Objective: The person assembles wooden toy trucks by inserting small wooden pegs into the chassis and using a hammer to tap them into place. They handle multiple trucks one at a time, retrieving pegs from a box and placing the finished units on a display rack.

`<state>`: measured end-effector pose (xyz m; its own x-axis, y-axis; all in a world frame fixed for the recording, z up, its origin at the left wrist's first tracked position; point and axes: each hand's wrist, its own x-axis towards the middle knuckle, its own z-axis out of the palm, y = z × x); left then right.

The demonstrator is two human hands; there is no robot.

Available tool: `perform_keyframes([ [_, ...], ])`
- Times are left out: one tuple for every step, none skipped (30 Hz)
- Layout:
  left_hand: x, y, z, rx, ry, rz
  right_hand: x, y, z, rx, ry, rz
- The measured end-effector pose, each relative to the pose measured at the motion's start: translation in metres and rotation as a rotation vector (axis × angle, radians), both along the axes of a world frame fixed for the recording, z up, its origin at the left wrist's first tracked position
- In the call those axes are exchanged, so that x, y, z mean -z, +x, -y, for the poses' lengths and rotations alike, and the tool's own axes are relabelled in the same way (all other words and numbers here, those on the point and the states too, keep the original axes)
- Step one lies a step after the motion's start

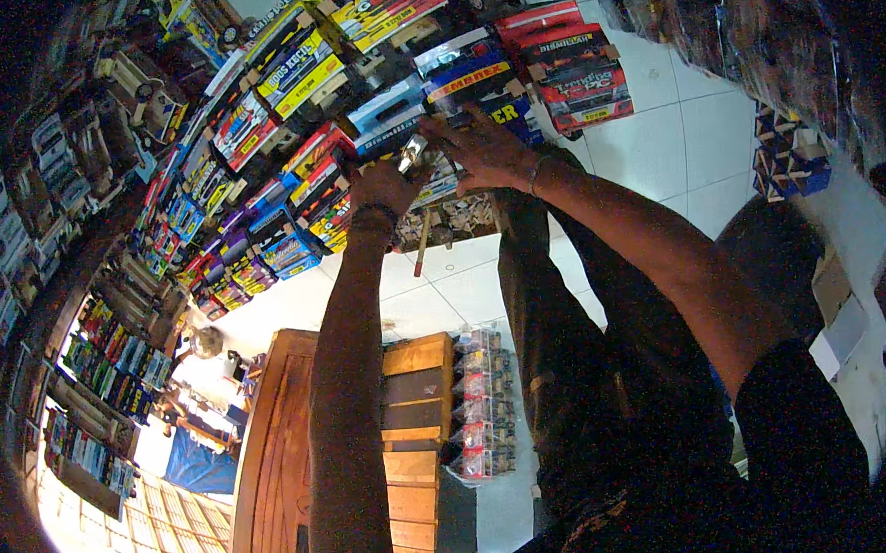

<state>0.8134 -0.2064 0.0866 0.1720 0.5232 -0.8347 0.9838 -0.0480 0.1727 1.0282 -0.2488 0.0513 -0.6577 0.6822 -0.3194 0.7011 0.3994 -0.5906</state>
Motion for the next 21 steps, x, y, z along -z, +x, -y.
perform_keyframes([
  [0.001,0.0,0.001,0.006,0.009,-0.029,-0.001,0.0,-0.001,-0.018,0.006,0.011],
  [0.002,0.0,0.003,0.007,0.029,-0.009,-0.002,0.0,-0.002,-0.037,0.012,0.023],
  [0.003,0.0,0.004,0.006,0.052,0.006,-0.002,0.0,-0.003,-0.059,0.019,0.048],
  [0.003,-0.001,0.005,0.009,0.069,0.02,-0.002,-0.001,-0.003,-0.044,-0.027,0.031],
  [0.001,-0.003,0.007,0.015,0.08,0.06,-0.003,-0.001,-0.004,-0.03,-0.076,0.032],
  [0.0,-0.004,0.007,0.018,0.104,0.104,-0.002,-0.001,-0.005,-0.017,-0.114,0.041],
  [-0.003,-0.007,0.008,0.024,0.088,0.118,-0.002,-0.001,-0.007,-0.017,-0.079,0.014],
  [-0.006,-0.009,0.008,0.03,0.072,0.131,-0.002,-0.001,-0.007,-0.011,-0.055,-0.015],
  [-0.011,-0.012,0.009,-0.028,0.12,0.166,-0.002,0.0,-0.008,-0.037,-0.082,0.011],
  [-0.016,-0.016,0.009,-0.088,0.17,0.201,-0.002,0.001,-0.008,-0.088,0.135,0.033],
  [-0.022,-0.021,0.013,-0.147,0.217,0.233,-0.003,0.002,-0.008,-0.09,0.104,0.027],
  [-0.027,-0.028,0.01,-0.322,-0.353,0.033,-0.003,0.003,-0.008,-0.092,0.072,0.023],
  [-0.034,-0.035,0.015,-0.301,-0.267,0.041,-0.004,0.003,-0.007,-0.081,0.071,0.008],
  [-0.041,-0.045,0.019,-0.281,-0.183,0.047,-0.004,0.002,-0.005,-0.074,0.059,0.026],
  [-0.048,-0.055,0.025,-0.26,-0.098,0.053,-0.005,0.0,-0.002,-0.083,0.06,0.042],
  [-0.051,-0.065,0.025,-0.194,-0.185,-0.019,-0.005,-0.002,0.0,-0.071,0.086,0.032],
  [-0.055,-0.073,0.03,-0.184,-0.126,-0.021,-0.005,-0.006,0.004,-0.059,0.108,0.03],
  [-0.058,-0.081,0.035,-0.173,-0.064,-0.021,-0.005,-0.012,0.008,-0.055,0.017,0.046],
  [-0.06,-0.088,0.04,-0.161,-0.007,-0.018,-0.004,-0.02,0.012,-0.058,0.06,0.014],
  [-0.06,-0.093,0.042,-0.188,0.043,-0.046,-0.004,-0.028,0.017,-0.07,0.084,0.015],
  [-0.058,-0.097,0.043,-0.152,0.065,0.027,-0.003,-0.035,0.02,-0.097,0.051,0.034],
])
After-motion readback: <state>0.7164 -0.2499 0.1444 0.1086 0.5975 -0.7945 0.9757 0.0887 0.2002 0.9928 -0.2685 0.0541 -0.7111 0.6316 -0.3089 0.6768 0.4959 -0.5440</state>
